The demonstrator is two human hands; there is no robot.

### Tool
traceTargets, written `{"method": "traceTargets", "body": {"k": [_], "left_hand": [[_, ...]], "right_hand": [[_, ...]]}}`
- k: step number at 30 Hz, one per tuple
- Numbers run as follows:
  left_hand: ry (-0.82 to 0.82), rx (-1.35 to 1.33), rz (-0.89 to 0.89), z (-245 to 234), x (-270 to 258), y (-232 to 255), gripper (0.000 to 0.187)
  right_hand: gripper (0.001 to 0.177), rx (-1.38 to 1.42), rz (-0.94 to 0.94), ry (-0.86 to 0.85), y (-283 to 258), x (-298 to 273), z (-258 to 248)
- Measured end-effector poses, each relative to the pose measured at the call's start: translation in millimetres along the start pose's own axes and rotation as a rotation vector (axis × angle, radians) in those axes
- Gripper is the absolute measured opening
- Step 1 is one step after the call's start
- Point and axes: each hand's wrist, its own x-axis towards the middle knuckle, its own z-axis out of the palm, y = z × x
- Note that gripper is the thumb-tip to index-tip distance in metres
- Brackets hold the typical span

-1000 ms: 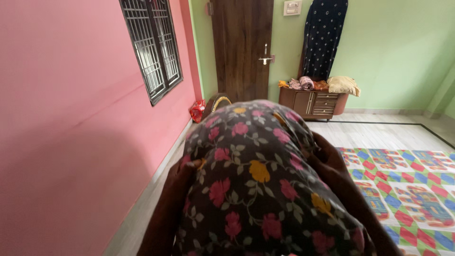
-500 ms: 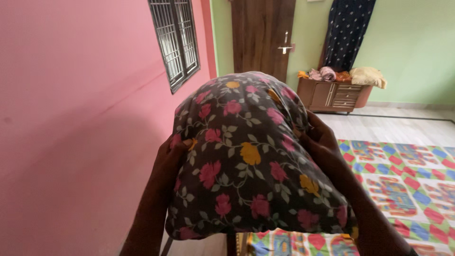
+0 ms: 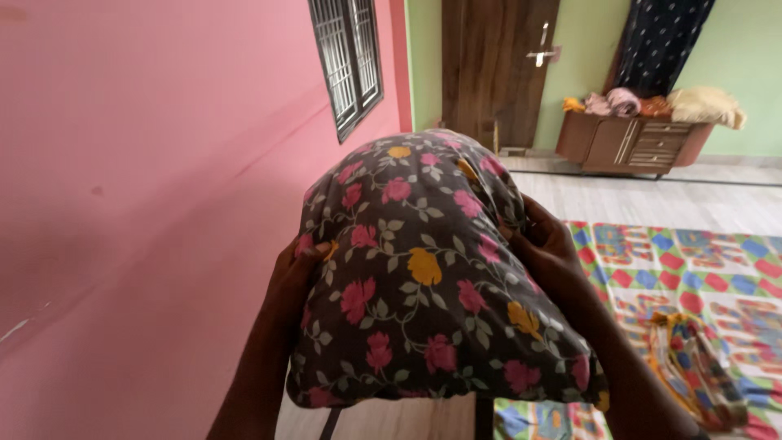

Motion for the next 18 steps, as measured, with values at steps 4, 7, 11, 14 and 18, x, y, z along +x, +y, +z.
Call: {"method": "traceTargets", "body": {"k": [4, 7, 11, 14, 18], "left_hand": [[0.056, 0.024, -0.052, -24.8, 13.5, -13.0, 0.058], [0.017, 0.018, -0.016, -41.1, 21.4, -22.3, 0.057], [-0.051, -0.041, -0.005, -53.7, 36.6, -28.6, 0.052], [-0.073, -0.058, -0.030, -58.3, 48.1, -27.7, 0.050], [-0.104, -0.085, 0.020, -62.1, 68.5, -30.1, 0.049]], "right_hand": [[0.055, 0.064, 0.026, 0.013, 17.1, 5.6, 20.0], [0.054, 0.035, 0.076, 0.026, 27.8, 7.3, 30.7], [0.055, 0.031, 0.033, 0.002, 43.7, 21.2, 41.3], [0.058, 0.048, 0.053, -0.017, 55.4, 36.5, 46.4], [0.058, 0.060, 0.066, -0.011, 77.7, 57.9, 49.4]]}}
